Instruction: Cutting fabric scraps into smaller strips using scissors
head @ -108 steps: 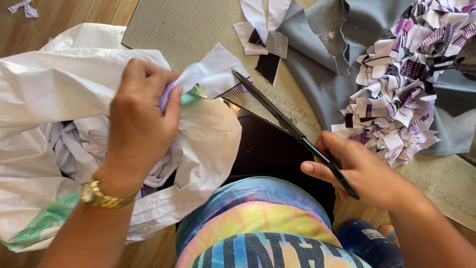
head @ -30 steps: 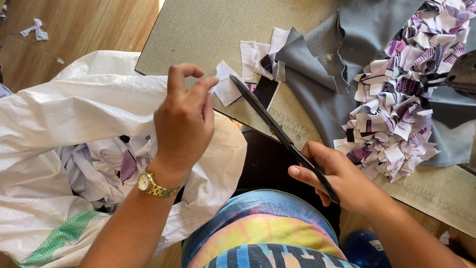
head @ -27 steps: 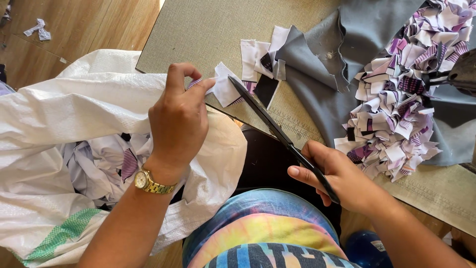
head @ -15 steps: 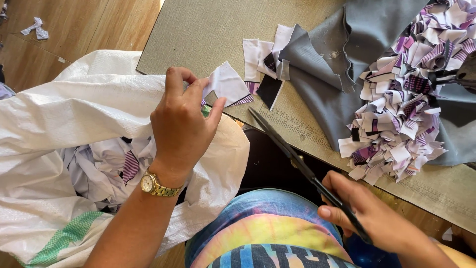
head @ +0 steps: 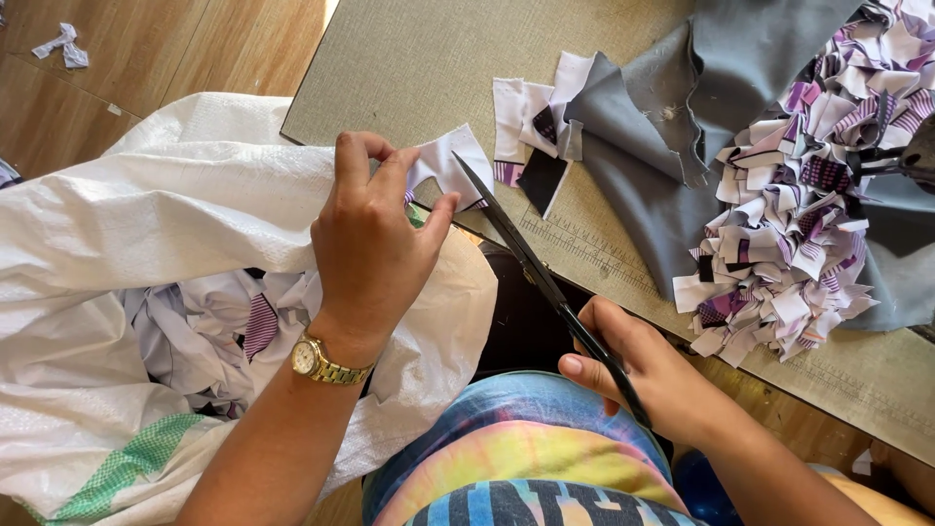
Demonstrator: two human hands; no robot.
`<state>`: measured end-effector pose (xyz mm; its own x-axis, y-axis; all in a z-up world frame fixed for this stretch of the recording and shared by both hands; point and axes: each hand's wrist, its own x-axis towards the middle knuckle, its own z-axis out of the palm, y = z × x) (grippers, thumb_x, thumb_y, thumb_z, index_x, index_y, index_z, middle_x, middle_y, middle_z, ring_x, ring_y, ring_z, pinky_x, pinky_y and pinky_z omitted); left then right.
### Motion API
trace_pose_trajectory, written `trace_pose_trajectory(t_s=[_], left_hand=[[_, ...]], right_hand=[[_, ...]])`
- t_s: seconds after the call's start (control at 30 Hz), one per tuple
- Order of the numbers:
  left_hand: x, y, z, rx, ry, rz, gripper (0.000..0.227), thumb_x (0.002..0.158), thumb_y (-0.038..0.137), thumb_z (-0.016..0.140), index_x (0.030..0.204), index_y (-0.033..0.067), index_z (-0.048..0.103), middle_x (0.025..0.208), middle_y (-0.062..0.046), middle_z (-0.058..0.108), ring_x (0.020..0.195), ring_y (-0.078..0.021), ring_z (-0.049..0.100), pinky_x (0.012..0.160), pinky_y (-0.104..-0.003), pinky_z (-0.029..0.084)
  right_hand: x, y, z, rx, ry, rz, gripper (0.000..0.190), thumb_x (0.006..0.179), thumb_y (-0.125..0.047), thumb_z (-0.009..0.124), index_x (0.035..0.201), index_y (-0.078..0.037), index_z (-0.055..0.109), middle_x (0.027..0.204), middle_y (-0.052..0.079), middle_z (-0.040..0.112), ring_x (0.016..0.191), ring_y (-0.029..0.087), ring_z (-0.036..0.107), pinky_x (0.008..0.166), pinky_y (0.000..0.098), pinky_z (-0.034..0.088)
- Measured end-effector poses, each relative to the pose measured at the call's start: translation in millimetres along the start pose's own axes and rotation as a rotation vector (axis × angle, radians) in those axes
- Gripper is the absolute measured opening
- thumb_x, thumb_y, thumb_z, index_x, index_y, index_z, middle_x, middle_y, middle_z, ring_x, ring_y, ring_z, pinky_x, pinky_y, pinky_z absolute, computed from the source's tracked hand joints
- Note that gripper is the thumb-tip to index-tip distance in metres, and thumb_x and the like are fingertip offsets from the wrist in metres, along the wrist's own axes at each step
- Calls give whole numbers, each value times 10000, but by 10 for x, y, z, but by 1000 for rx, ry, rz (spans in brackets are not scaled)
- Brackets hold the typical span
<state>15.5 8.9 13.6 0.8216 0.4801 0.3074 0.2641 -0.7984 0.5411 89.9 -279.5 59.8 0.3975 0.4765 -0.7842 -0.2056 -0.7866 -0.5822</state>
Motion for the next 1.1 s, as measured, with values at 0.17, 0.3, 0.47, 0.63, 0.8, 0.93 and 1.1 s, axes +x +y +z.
trace_pose_trajectory(t_s=[0.17, 0.3, 0.47, 0.63, 0.8, 0.93, 1.1], left_hand=[[-32, -15, 30, -42, 20, -8, 478, 862, 262, 983, 1210, 41, 742, 1178, -107, 532, 971, -339, 679, 651, -515, 595], [-39, -35, 33, -44, 32, 0, 499, 856, 290, 1016, 1198, 65, 731, 1196, -94, 528, 955, -308, 683, 646, -490, 608], [-36, -27, 21, -65, 38, -10, 439, 867, 248, 971, 1197, 76, 740, 1192, -91, 532, 969, -307, 689, 662, -492, 604], [-24, -30, 29, -74, 28, -37, 454, 852, 259, 969, 1194, 82, 728, 1201, -93, 543, 945, -314, 698, 667, -495, 597], [-28, -41, 27, -80, 24, -28, 475, 855, 258, 972, 1215, 67, 727, 1204, -99, 541, 987, -315, 689, 702, -487, 613], [-15, -11, 17, -51, 13, -17, 462, 857, 270, 958, 1212, 76, 735, 1202, -94, 541, 988, -323, 697, 691, -501, 609], [13, 67, 60, -36, 15, -19, 456, 896, 307, 942, 1206, 51, 728, 1187, -114, 531, 982, -344, 692, 691, -515, 615]], right_hand=[[-1, 76, 66, 7, 75, -24, 381, 971, -295, 837, 940, -95, 514, 763, 54, 514, 469, 175, 555, 429, 315, 484], [-25, 32, 57, -43, 133, 35, 390, 950, -317, 870, 885, -97, 554, 638, 55, 573, 369, 187, 569, 373, 320, 450], [-33, -261, 4, -106, 79, 91, 423, 933, -421, 829, 940, -105, 547, 749, 50, 551, 524, 194, 612, 488, 332, 516], [125, -340, -31, -139, 76, 6, 434, 958, -395, 831, 918, -105, 510, 560, 64, 566, 375, 192, 591, 439, 325, 475], [107, -356, -67, -67, 72, 35, 452, 976, -345, 841, 904, -86, 478, 595, 77, 509, 373, 211, 560, 386, 322, 432], [158, -471, -113, -50, 68, 12, 456, 971, -331, 847, 886, -75, 479, 571, 96, 549, 370, 220, 578, 346, 327, 429], [113, -432, -215, -98, 212, 4, 412, 973, -349, 825, 919, -86, 512, 531, 111, 580, 366, 228, 599, 369, 334, 470]])
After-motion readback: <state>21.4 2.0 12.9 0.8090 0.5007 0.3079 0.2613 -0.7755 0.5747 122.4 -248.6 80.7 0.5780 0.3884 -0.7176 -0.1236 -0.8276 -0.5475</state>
